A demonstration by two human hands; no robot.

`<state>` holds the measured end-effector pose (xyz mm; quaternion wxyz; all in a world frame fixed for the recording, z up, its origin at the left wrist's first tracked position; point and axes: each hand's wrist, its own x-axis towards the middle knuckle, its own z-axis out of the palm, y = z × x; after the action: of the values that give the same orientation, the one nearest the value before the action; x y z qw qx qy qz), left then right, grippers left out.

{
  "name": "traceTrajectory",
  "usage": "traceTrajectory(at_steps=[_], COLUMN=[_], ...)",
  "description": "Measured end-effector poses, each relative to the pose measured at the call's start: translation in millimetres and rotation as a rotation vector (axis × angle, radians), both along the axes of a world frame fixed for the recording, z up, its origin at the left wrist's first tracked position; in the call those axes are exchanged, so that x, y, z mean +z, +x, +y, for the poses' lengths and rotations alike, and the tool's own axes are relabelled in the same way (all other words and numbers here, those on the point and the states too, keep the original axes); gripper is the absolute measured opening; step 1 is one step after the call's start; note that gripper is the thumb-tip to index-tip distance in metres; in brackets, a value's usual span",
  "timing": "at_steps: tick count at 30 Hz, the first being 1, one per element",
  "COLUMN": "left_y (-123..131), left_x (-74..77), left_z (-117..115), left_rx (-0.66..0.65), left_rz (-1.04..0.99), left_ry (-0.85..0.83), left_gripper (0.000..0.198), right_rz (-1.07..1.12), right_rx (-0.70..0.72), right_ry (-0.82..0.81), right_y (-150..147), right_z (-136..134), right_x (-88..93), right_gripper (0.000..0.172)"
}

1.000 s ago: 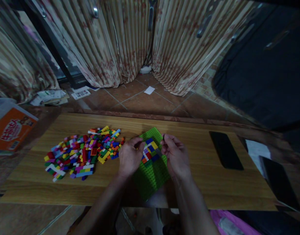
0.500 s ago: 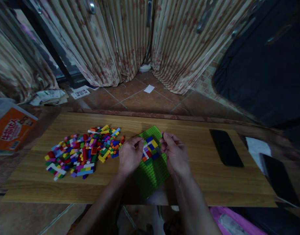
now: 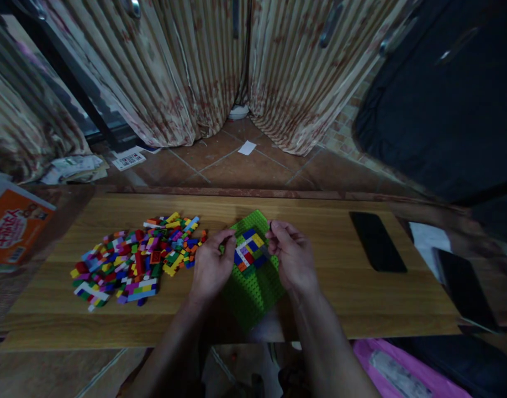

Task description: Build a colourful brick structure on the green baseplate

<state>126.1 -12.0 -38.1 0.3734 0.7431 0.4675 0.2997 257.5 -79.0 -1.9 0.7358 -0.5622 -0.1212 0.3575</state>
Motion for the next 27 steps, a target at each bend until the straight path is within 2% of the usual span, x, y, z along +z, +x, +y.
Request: traceTrajectory(at_steps=[7, 18, 27], left_y=[0.7, -0.1, 0.8], left_x=[-3.1, -2.3, -0.4], left_z=[-2.2, -3.9, -5.5], left_rx=[-0.036, -0.052, -0.077], left_rz=[0.013, -0.066, -0.047], left_ry=[0.079, 0.070, 0.074], left_gripper=[0.021, 0.018, 0.016], right_rz=[0.004, 0.011, -0.004], right_rx=[0.005, -0.004, 0.003], right_ry=[-0.008, -0.002, -0.004], right_y=[0.5, 2.5, 0.7], right_z=[-0.4, -1.4, -0.5], right_x=[0.3, 0.6, -0.7], right_gripper=[0.028, 0.028, 0.030])
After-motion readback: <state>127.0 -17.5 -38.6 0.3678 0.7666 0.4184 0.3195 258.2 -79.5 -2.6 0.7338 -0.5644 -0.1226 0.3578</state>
